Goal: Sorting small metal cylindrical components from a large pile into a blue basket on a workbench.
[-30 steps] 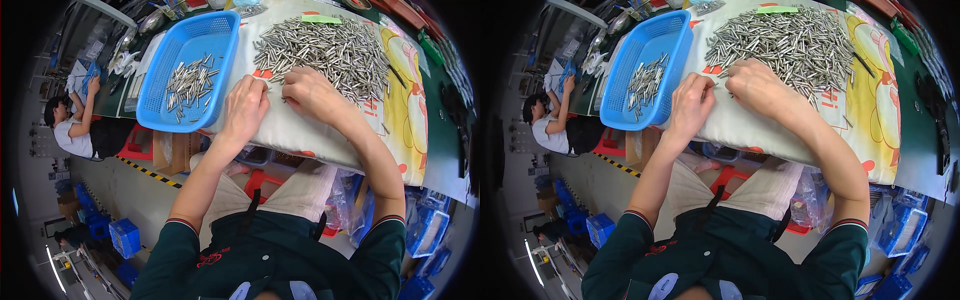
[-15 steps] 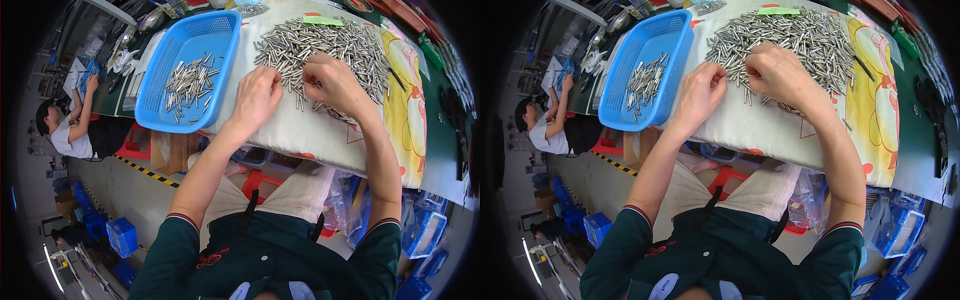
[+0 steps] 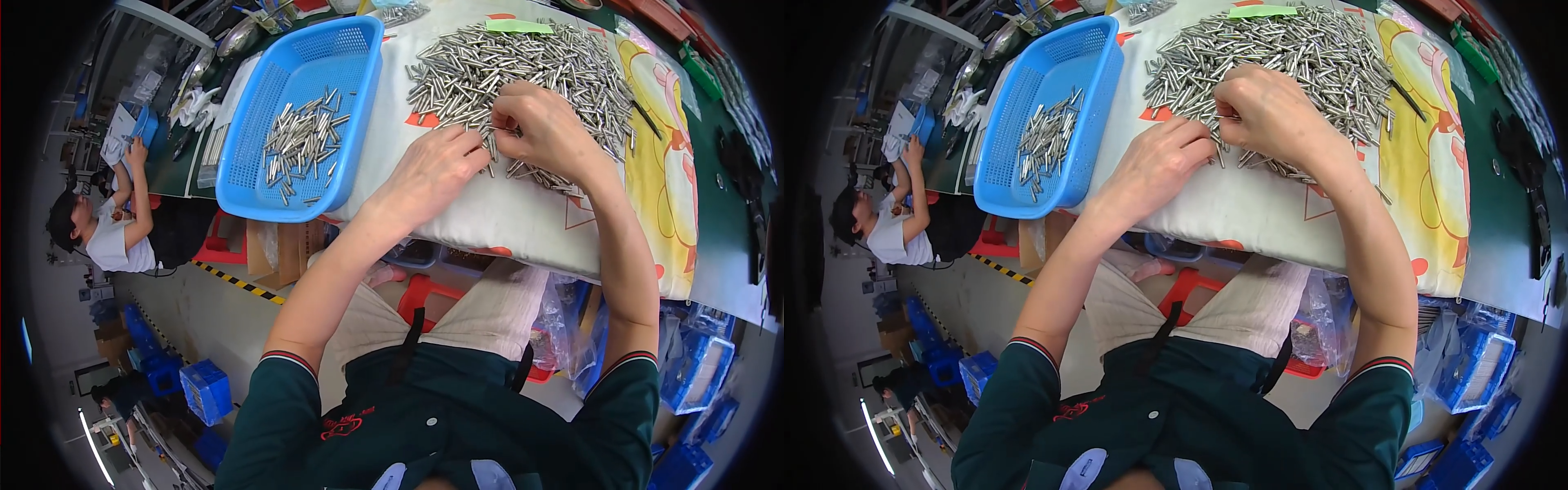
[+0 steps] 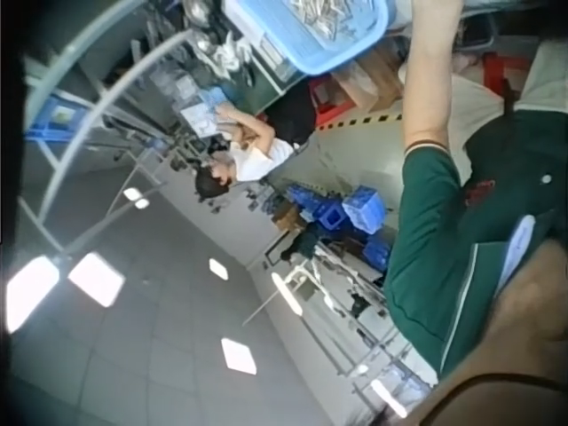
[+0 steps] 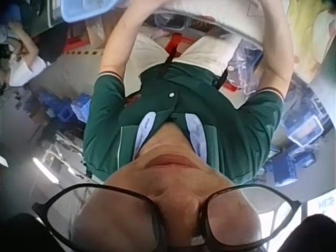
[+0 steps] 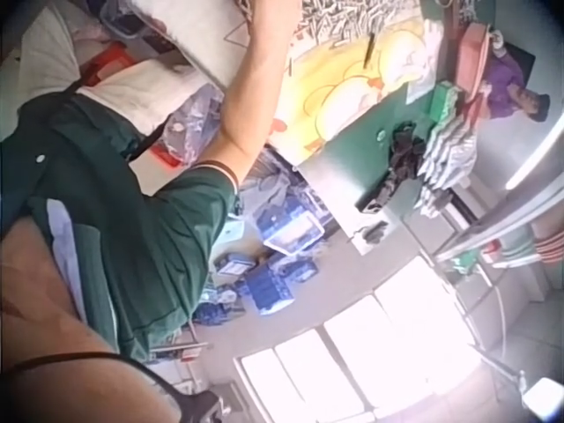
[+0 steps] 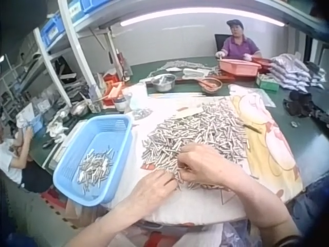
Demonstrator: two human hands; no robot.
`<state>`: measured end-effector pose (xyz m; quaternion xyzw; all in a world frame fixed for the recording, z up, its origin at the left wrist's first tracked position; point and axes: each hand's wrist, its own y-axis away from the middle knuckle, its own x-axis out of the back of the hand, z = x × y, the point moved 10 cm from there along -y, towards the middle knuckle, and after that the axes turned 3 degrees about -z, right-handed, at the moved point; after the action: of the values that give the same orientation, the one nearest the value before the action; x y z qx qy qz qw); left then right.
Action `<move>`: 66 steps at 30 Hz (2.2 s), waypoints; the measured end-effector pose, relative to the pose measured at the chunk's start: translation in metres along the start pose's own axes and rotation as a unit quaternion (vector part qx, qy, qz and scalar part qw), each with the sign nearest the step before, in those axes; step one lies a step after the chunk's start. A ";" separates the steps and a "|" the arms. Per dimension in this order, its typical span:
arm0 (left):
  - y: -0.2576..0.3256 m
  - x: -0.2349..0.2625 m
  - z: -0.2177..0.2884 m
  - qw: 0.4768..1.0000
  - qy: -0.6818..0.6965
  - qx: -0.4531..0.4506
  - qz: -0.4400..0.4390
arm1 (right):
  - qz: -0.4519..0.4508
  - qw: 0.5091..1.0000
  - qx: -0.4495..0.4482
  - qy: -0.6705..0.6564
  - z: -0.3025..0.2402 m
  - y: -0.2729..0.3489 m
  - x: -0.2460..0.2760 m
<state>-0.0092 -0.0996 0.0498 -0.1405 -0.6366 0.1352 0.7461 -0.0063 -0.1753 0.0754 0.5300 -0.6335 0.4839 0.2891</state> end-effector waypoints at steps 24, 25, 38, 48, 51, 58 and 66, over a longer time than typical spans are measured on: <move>0.029 0.002 -0.069 0.808 0.486 0.216 0.255 | 0.164 0.957 -0.037 -0.236 -0.007 0.003 -0.011; 0.030 0.001 -0.070 0.807 0.486 0.215 0.256 | 0.170 0.953 -0.031 -0.249 -0.010 0.003 -0.010; 0.036 0.008 -0.067 0.805 0.468 0.217 0.294 | 0.202 0.944 -0.023 -0.260 -0.012 0.005 -0.009; 0.038 0.015 -0.063 0.827 0.419 0.211 0.310 | 0.218 0.942 0.001 -0.253 -0.013 0.007 -0.007; 0.038 0.009 -0.066 0.813 0.449 0.225 0.294 | 0.196 0.947 -0.021 -0.254 -0.013 0.005 -0.007; 0.033 -0.005 -0.070 0.761 0.545 0.238 0.259 | 0.179 0.941 -0.088 -0.274 0.002 0.007 -0.017; 0.035 -0.009 -0.071 0.738 0.582 0.247 0.236 | 0.158 0.897 -0.156 -0.382 0.015 0.009 -0.031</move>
<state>0.0590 -0.0738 0.0173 -0.1480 0.0312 0.3510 0.9241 -0.0039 -0.1777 0.0402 0.5152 -0.8379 0.1787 0.0238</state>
